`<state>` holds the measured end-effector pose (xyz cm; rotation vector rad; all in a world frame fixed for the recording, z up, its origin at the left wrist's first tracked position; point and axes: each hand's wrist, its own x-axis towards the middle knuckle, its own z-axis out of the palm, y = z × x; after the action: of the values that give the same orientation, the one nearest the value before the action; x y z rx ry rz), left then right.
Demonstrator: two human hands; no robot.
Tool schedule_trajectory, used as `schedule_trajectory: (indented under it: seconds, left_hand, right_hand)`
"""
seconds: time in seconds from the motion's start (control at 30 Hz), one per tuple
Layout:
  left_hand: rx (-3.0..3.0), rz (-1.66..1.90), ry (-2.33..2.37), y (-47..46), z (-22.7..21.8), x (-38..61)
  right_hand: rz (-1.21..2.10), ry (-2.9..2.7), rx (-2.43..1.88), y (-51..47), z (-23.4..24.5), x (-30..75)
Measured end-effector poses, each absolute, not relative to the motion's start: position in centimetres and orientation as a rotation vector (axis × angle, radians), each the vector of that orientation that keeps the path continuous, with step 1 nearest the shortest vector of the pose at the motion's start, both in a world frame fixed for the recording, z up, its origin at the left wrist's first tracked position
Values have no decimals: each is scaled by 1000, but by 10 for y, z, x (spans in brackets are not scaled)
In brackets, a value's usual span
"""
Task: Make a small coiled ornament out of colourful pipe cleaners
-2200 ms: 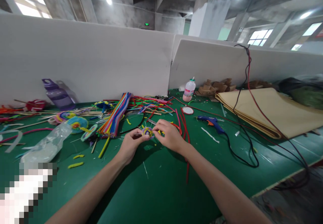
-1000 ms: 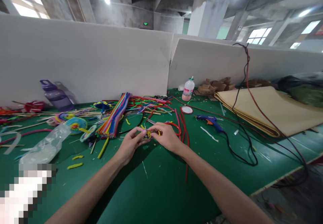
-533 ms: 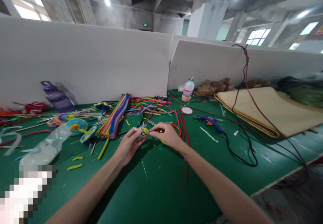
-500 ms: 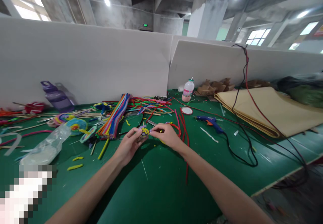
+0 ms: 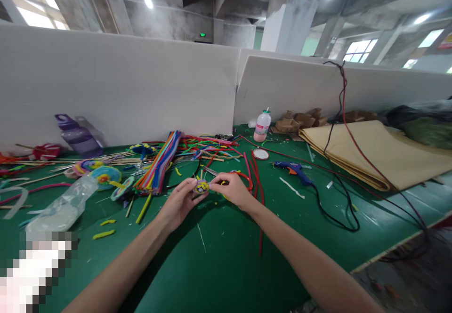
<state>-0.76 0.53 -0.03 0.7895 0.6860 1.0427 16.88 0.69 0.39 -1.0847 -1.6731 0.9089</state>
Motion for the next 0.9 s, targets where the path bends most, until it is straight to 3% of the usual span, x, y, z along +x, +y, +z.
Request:
schedule_trajectory:
  seconds: [0.37, 0.9]
  left_hand:
    - [971, 1074, 894, 11, 2, -12]
    - [1045, 928, 892, 5, 8, -12]
  right_hand:
    - [791, -1760, -1085, 3, 7, 170]
    - [1035, -1758, -1057, 4, 11, 173]
